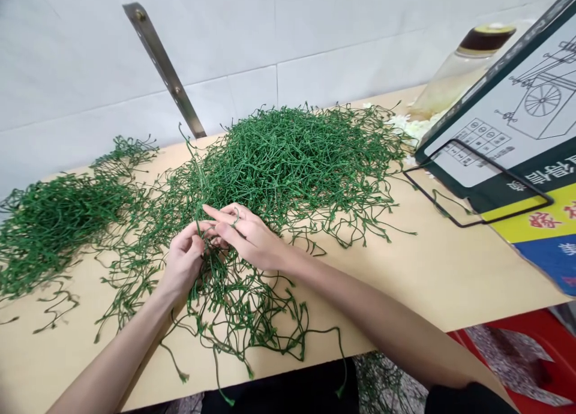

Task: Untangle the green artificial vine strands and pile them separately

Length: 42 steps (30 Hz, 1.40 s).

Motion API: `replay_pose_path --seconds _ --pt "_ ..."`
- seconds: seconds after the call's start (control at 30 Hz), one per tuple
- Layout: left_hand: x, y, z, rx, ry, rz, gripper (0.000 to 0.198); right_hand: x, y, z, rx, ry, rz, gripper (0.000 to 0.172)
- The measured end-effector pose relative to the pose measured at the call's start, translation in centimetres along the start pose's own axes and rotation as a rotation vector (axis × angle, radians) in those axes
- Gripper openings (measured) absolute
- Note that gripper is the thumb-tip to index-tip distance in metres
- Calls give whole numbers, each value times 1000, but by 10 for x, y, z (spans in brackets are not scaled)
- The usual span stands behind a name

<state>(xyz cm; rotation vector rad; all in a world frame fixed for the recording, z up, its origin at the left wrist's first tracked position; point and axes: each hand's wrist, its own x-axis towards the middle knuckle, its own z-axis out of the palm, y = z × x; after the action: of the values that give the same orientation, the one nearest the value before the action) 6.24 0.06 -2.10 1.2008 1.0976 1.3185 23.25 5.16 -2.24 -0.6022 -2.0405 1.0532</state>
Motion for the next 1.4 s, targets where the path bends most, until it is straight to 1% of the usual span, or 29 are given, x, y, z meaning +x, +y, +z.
replay_pose_path --seconds 0.1,0.17,0.23,0.3,0.4,0.5,0.57,0.63,0.7,0.77,0.8,0.9,0.97,1.07,1.13,1.23,1.3,1.33,1.4 --pt "0 2 4 -63 18 -40 34 -1 0 1 -20 -39 23 51" --pt "0 4 5 -84 29 -76 33 -2 1 0 -1 -47 7 53" --pt "0 6 5 -68 41 -71 31 -1 2 -1 25 -33 -42 53" --pt "0 7 5 -42 36 -47 28 0 2 -2 34 8 -92 50" --pt "1 9 4 -44 28 -28 25 0 1 -3 18 40 -99 46" --pt "2 9 5 -80 55 -34 21 -1 -2 -3 -17 -18 -62 46" --pt "1 7 4 -90 57 -43 23 -3 -3 -3 -63 -67 -36 45" --pt "0 5 2 -76 27 -48 27 -4 -4 -2 -119 -108 -24 46" --pt "-1 4 0 -29 -40 -69 30 -4 -4 -3 -174 -115 -41 46" --pt "-1 4 -1 38 -83 -87 31 -4 -3 -3 -220 -79 -81 47" --pt "-1 5 -1 71 -83 -92 31 -3 -2 -4 -234 -51 -102 47" --pt "0 7 1 109 -34 -92 28 -1 1 -5 -236 62 -168 44" --pt "0 8 2 112 -34 -94 27 0 3 -5 -236 125 -222 41" --pt "0 8 3 175 -88 -81 27 2 5 -5 -289 184 -317 33" --pt "0 8 4 247 -124 -72 26 3 6 -7 -372 217 -381 29" --pt "-1 9 6 365 -161 -19 34 4 6 -12 -576 207 -487 24" --pt "-3 9 7 416 -184 17 38 5 5 -16 -705 184 -530 28" --pt "-3 8 7 425 -194 15 38 5 5 -18 -738 177 -533 32" --pt "-5 6 7 429 -196 -4 39 6 3 -20 -702 158 -500 36"
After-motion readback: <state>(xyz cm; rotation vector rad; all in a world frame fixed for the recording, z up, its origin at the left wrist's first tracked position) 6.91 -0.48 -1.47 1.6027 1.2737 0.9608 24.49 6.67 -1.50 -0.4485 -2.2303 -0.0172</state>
